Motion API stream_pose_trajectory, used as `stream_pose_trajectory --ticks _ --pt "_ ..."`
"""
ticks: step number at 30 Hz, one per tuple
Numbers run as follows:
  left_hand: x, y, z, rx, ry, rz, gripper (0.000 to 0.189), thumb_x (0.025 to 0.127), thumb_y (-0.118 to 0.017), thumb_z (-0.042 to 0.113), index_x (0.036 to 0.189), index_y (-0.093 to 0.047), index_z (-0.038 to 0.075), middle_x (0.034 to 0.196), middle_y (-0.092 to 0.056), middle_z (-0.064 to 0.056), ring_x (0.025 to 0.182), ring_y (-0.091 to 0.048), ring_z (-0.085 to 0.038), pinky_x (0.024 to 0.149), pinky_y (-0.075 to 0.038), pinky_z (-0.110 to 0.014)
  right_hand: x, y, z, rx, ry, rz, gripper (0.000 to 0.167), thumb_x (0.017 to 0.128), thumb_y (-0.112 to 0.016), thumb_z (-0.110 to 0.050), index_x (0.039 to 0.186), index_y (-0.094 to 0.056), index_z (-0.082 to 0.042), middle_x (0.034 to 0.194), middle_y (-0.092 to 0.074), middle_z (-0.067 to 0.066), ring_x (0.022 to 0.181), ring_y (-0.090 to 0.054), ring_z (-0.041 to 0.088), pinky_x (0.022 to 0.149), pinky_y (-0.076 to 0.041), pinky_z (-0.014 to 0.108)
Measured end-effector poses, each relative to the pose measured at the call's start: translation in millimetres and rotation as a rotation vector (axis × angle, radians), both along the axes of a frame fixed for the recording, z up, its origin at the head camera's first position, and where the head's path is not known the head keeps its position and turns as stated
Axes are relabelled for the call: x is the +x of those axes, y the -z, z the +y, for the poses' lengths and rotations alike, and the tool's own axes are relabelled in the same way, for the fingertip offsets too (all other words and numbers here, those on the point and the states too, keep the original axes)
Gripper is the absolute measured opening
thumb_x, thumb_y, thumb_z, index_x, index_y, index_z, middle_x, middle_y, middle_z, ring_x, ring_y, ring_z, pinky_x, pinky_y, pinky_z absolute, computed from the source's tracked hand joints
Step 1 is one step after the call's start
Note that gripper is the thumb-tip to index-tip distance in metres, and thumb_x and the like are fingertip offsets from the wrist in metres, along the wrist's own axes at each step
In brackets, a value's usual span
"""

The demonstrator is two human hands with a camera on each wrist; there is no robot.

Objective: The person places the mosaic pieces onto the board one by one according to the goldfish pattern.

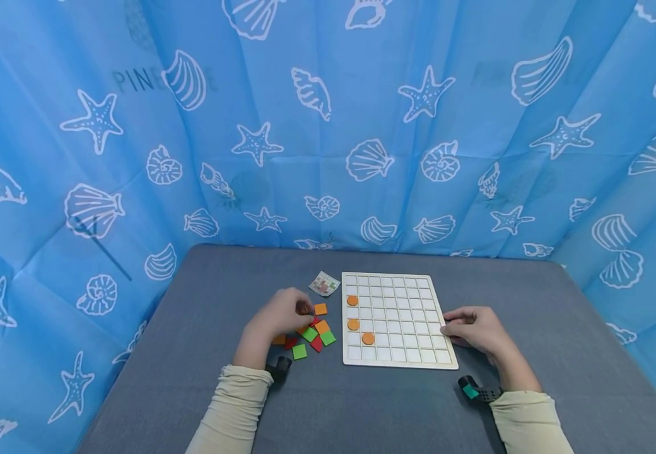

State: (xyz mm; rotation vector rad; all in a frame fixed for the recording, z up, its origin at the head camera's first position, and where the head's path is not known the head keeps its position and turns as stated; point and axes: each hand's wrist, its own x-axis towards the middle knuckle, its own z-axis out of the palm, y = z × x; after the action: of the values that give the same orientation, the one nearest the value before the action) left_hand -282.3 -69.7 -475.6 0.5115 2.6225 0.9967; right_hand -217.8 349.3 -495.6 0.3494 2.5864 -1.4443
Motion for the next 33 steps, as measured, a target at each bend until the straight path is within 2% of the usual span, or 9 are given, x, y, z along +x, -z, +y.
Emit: stream_pose_trajectory --ticks 6,16,22,33 --pt "-0.9 4.0 1.1 -0.014 0.001 -0.026 0.007 0.094 -0.080 0.010 0.100 -0.081 0.009 0.094 -0.072 -0.002 0.083 -0.062 -0.017 0.077 -0.056 -0.037 0.2 -0.6 0.2 -0.001 0.002 0.000 0.046 0.091 -0.081 -0.006 0.130 -0.066 0.014 0.095 -0.076 0.011 0.081 -0.073 0.012 0.073 -0.064 0.031" --pt "-0.1 6.4 4.5 -0.036 0.007 -0.019 0.004 0.092 -0.080 0.008 0.097 -0.081 0.009 0.091 -0.072 -0.002 0.081 -0.060 -0.017 0.076 -0.055 -0.036 2.4 -1.8 -1.5 -0.006 -0.005 0.009 0.044 0.091 -0.079 -0.004 0.128 -0.066 0.015 0.092 -0.077 0.008 0.079 -0.073 0.012 0.072 -0.064 0.031" --pt "1.1 4.7 4.7 -0.021 -0.006 -0.030 0.003 0.092 -0.082 0.011 0.093 -0.079 0.011 0.089 -0.070 -0.002 0.080 -0.060 -0.019 0.073 -0.054 -0.035 1.9 -1.8 -1.6 0.006 0.005 0.004 0.044 0.091 -0.079 -0.005 0.128 -0.067 0.014 0.094 -0.077 0.010 0.079 -0.072 0.012 0.071 -0.064 0.030" --pt "2.1 3.6 -1.7 0.052 0.017 -0.032 0.014 0.094 -0.080 0.010 0.081 -0.076 0.011 0.081 -0.070 0.000 0.070 -0.061 -0.016 0.064 -0.052 -0.031 1.4 -1.1 -1.2 0.002 0.008 0.002 0.043 0.091 -0.080 -0.004 0.128 -0.067 0.014 0.094 -0.076 0.010 0.080 -0.072 0.013 0.071 -0.064 0.031"
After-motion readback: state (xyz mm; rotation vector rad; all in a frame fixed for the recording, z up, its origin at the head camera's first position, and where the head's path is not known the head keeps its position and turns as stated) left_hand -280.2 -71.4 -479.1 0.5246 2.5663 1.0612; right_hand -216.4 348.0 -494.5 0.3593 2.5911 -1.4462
